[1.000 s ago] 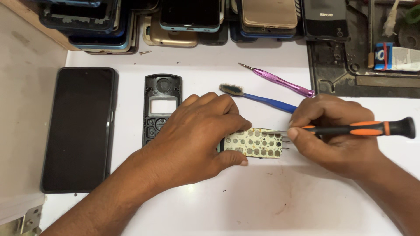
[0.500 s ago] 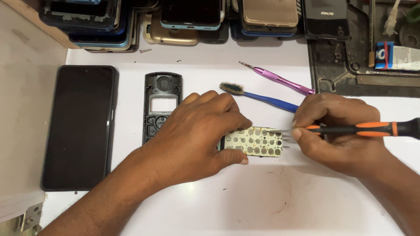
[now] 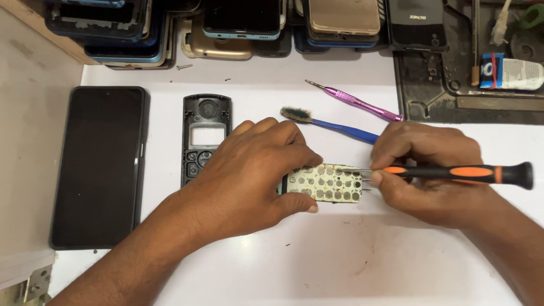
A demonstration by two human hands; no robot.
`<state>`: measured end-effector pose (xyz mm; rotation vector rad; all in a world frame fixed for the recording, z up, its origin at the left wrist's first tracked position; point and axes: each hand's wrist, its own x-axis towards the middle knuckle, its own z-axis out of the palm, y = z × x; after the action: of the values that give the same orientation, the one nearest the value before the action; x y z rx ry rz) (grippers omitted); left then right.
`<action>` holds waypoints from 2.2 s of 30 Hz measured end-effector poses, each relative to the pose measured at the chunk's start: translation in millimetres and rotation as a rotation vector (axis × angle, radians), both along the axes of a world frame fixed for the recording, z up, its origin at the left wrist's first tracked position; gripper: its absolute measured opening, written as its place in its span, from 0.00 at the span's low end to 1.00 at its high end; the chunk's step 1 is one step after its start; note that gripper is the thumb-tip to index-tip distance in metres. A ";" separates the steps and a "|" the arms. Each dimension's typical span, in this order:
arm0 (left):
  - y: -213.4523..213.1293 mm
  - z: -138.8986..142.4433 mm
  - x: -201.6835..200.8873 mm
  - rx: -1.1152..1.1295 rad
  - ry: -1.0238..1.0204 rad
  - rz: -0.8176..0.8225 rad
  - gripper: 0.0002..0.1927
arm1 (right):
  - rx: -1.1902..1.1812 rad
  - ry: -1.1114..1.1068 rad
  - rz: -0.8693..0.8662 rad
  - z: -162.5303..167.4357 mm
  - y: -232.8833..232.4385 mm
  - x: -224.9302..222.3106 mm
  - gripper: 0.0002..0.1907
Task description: The person disassembles a feature phone and works on its keypad board with a screwdriver, prying at the button contacts and separating the keypad membrane from the board. They hold the phone steady with one hand while working the screwdriver tip across the contact pads, then lift the board free of the housing.
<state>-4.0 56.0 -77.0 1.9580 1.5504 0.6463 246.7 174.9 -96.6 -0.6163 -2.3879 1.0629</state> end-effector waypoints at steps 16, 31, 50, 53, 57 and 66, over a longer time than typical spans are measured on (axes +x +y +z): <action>-3.9 1.3 -7.8 0.232 -0.017 -0.020 0.37 | -0.092 0.066 -0.040 -5.5 0.6 7.9 0.05; -4.4 5.2 -10.9 -0.015 0.071 -0.026 0.20 | 0.067 0.006 0.027 5.7 -20.3 -12.0 0.08; -2.1 5.1 -10.8 -0.031 0.075 -0.020 0.14 | 0.000 0.003 0.071 8.0 -19.1 -12.4 0.06; -1.9 4.9 -10.5 -0.028 0.079 -0.019 0.15 | -0.030 0.002 0.076 7.6 -18.6 -11.2 0.06; -1.9 4.5 -10.5 -0.056 0.079 -0.018 0.17 | -0.005 0.050 0.098 6.7 -19.0 -11.4 0.06; -1.2 3.4 -10.7 -0.082 0.092 -0.020 0.17 | -0.019 -0.015 0.086 6.7 -19.5 -10.9 0.06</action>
<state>-14.7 54.7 -73.6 1.9641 1.5845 0.4822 235.9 155.4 -89.9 -0.5344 -2.4386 1.1220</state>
